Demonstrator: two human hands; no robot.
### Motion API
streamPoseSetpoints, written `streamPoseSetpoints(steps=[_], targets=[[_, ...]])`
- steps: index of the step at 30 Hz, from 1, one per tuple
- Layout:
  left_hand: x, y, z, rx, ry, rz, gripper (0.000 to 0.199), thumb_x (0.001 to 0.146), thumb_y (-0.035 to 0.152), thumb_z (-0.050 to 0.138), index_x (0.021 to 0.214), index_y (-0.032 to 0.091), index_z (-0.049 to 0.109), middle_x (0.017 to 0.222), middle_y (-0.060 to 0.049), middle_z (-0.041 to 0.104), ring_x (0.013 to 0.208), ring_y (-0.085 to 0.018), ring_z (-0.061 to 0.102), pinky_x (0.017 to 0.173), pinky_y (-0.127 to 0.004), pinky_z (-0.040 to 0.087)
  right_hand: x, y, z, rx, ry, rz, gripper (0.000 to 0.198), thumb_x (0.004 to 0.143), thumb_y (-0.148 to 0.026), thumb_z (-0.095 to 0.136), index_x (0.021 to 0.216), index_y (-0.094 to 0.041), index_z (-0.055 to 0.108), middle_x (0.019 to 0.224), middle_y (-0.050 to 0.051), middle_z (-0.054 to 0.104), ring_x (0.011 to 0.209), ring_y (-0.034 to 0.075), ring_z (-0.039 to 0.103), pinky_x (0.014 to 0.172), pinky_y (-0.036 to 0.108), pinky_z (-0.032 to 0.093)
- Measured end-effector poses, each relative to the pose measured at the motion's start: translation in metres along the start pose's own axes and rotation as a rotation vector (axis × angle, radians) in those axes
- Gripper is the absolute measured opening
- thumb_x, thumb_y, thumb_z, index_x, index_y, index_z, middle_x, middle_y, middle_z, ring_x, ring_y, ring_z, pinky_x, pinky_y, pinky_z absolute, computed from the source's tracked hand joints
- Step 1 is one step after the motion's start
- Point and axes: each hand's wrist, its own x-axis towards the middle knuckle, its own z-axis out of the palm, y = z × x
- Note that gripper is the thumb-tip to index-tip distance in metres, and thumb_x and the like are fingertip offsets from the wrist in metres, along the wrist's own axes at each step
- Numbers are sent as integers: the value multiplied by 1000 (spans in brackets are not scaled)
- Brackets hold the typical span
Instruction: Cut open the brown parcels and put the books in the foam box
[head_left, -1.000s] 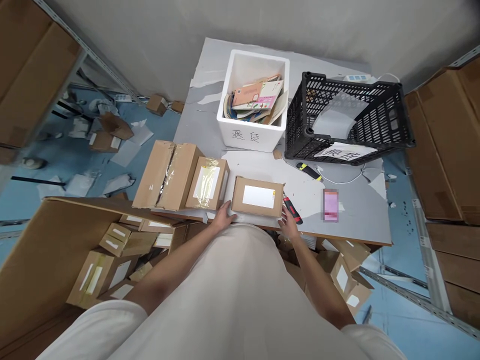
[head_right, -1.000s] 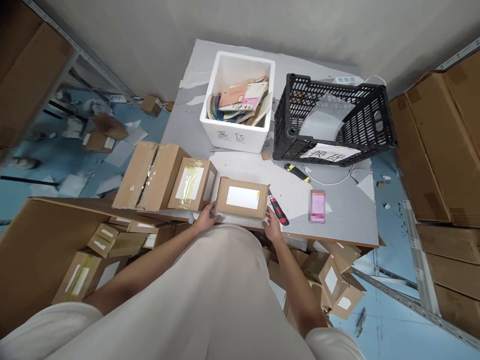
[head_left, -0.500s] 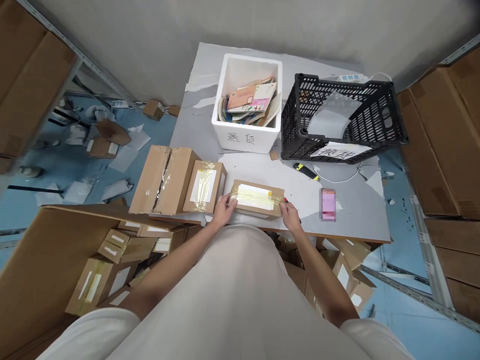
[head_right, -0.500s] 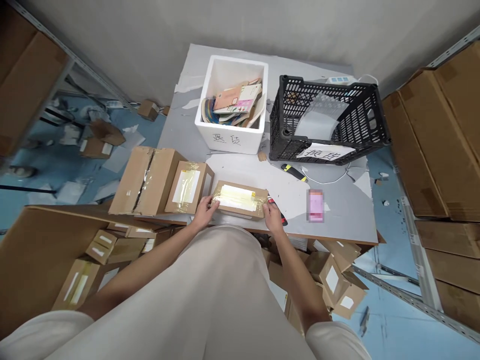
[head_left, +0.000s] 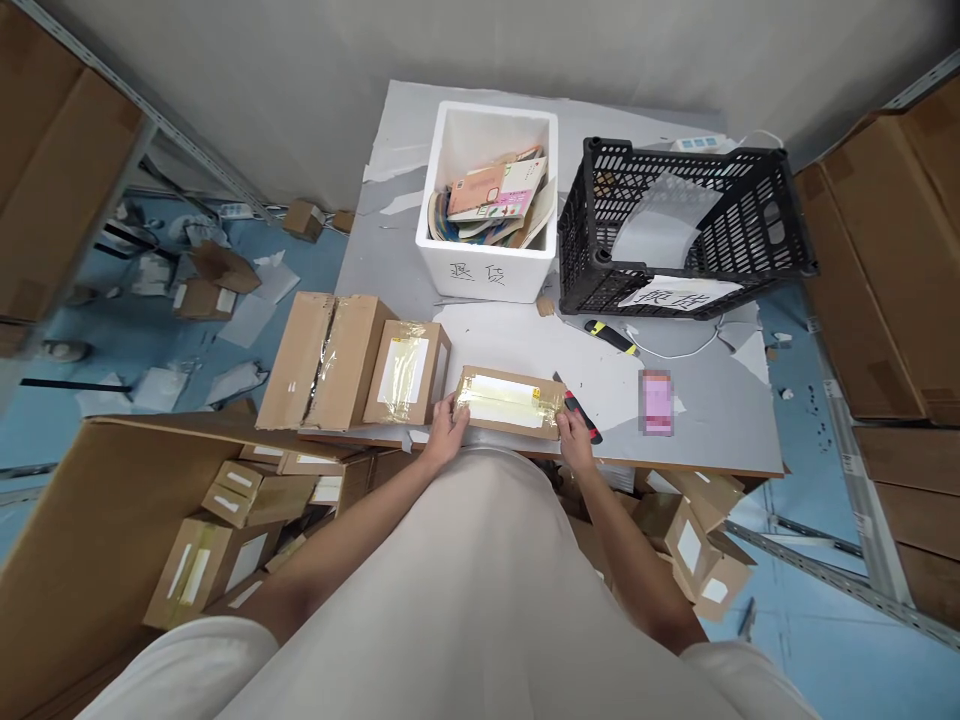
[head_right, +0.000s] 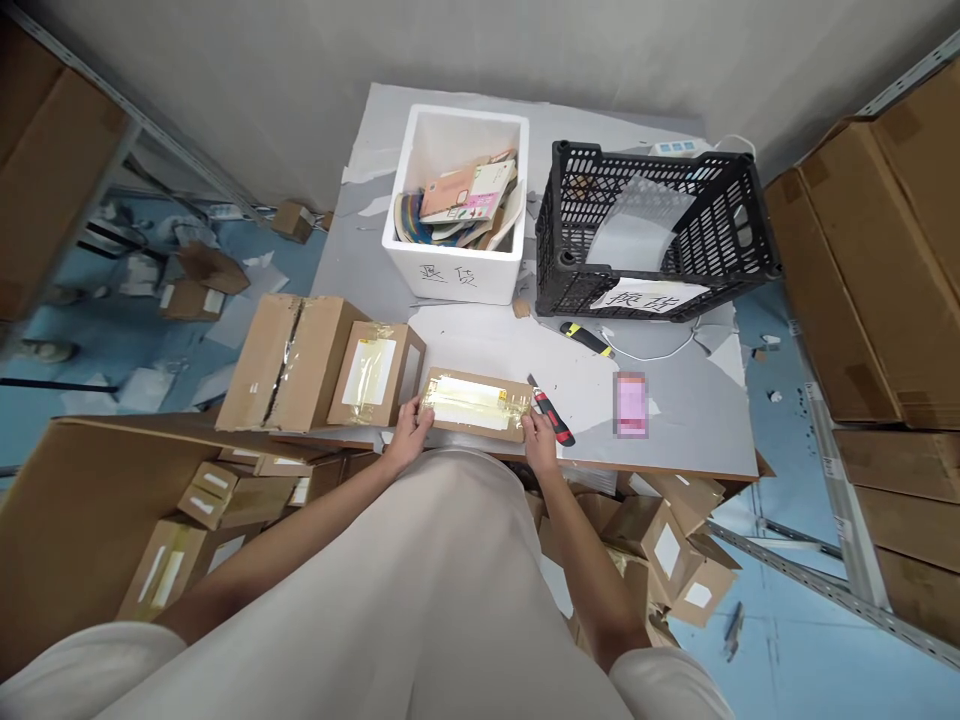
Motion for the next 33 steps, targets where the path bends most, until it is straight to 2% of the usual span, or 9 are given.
streamPoseSetpoints(steps=[4, 9, 11, 16, 20, 23, 26, 29, 33], targets=[[-3, -9, 3, -51, -50, -16, 54, 91, 44, 43, 137, 17, 32, 139, -16, 40, 135, -22, 35, 113, -42, 26, -2, 6, -1, 79, -46, 13, 55, 91, -54, 34, 122, -18, 62, 116, 13, 62, 110, 25, 52, 96, 41, 42], [-4, -12, 3, -122, -85, -11, 56, 92, 42, 42, 140, 16, 28, 143, -17, 42, 132, -21, 41, 110, -38, 33, -12, 20, -4, 430, -192, 177, 52, 89, -44, 37, 137, -27, 48, 131, 8, 57, 115, 21, 56, 94, 40, 47], [-5, -15, 1, -132, -93, -9, 60, 90, 43, 46, 142, 18, 28, 144, -16, 41, 131, -21, 43, 107, -37, 36, -16, 26, -4, 489, -218, 184, 57, 83, -39, 46, 139, -29, 45, 134, 8, 56, 116, 21, 57, 95, 41, 47], [-10, -34, 3, -168, -204, 41, 77, 81, 44, 60, 146, 22, 26, 143, -13, 45, 135, -24, 40, 109, -43, 34, -19, 34, 8, 353, -281, 108, 59, 74, -32, 58, 131, -23, 50, 129, 11, 60, 114, 21, 59, 100, 42, 44], [-4, -40, 7, -147, -202, 46, 65, 84, 43, 54, 142, 18, 37, 134, -14, 52, 131, -24, 43, 109, -43, 33, -14, 30, 17, 167, -179, 34, 43, 81, -37, 50, 119, -18, 56, 118, 13, 63, 103, 23, 62, 89, 41, 50], [4, -30, 6, -111, -95, 41, 61, 85, 42, 50, 140, 18, 41, 126, -14, 53, 122, -24, 50, 103, -41, 40, -4, 22, 12, 57, -127, 5, 36, 84, -43, 45, 103, -17, 61, 105, 13, 64, 95, 24, 61, 82, 40, 51], [10, -13, 3, -8, -2, 40, 60, 86, 40, 51, 142, 21, 41, 111, -10, 53, 104, -21, 56, 93, -38, 46, 12, 12, 2, -24, -89, -11, 38, 88, -49, 40, 92, -18, 63, 94, 11, 61, 93, 25, 56, 87, 43, 46], [16, 1, 1, 66, 17, 44, 55, 88, 42, 48, 139, 19, 46, 96, -8, 53, 91, -21, 56, 90, -39, 47, 28, 2, -3, -82, -72, -25, 44, 91, -52, 34, 92, -19, 64, 92, 10, 59, 95, 26, 54, 92, 44, 41], [22, 3, 3, 105, 15, 12, 51, 90, 42, 43, 130, 13, 56, 86, -9, 54, 92, -26, 55, 92, -42, 44, 34, -1, 2, -118, -100, -28, 47, 91, -52, 33, 94, -18, 65, 88, 10, 58, 91, 26, 54, 90, 43, 42]])
